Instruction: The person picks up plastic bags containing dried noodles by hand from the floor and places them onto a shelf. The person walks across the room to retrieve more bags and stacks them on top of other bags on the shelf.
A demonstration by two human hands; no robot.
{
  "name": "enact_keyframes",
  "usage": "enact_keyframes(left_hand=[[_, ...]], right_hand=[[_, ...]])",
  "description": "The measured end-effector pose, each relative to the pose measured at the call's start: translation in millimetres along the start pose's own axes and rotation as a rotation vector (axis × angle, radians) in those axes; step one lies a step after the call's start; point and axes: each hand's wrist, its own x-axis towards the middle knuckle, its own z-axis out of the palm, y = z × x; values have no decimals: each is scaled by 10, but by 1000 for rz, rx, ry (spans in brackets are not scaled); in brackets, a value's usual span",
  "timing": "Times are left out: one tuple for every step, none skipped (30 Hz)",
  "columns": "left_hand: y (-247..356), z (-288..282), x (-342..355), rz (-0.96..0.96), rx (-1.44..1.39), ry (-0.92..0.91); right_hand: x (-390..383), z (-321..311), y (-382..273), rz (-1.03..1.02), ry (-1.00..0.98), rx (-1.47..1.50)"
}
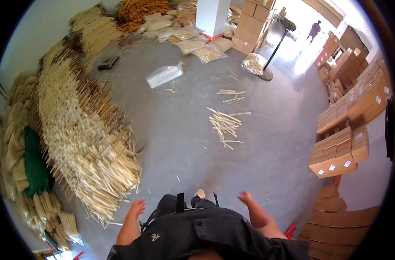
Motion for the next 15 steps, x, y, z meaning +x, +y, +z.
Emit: enact_keyframes(left_hand=[[44,-37,211,38,27,41],[135,-94,305,32,-10,107],[304,-67,397,33,-42,156],[344,-202,401,6,-90,240],[483,-166,552,-11,-110,246],[544,-217,630,-45,-88,265],[593,-285,737,-60,-17,270],[672,-310,916,-54,106,242],[755,-364,1104,-21,259,213],[859,-426,1265,21,398,191],[991,-514,1434,80,524,163],[1188,-575,1656,147,580,129],[1443,-609,1896,223,573,82],[1748,-652,2179,291,468,22],[2055,-762,2466,234,-249,-169]], right_hand=[[562,-167,-278,-119,131,54],[955,-437,-783,-354,177,13],[1343,-709,-1173,-466,261,-79],[1455,-1035,-1920,-388,145,120],[1724,-1321,-2270,-395,101,185],[1787,-1640,-2820,-388,92,194],[1805,-1911,-3263,-377,87,205],[2007,-2052,-3454,-398,99,270],[2189,-2163,-3681,-424,109,338],[2331,-2247,-3923,-455,112,401],[2415,-2267,-4087,-466,149,405],[2518,-2271,-4146,-425,100,358],[2646,-2280,-4087,-382,58,310],[2821,-2246,-3943,-405,21,196],[3016,-2175,-3861,-444,-37,89]])
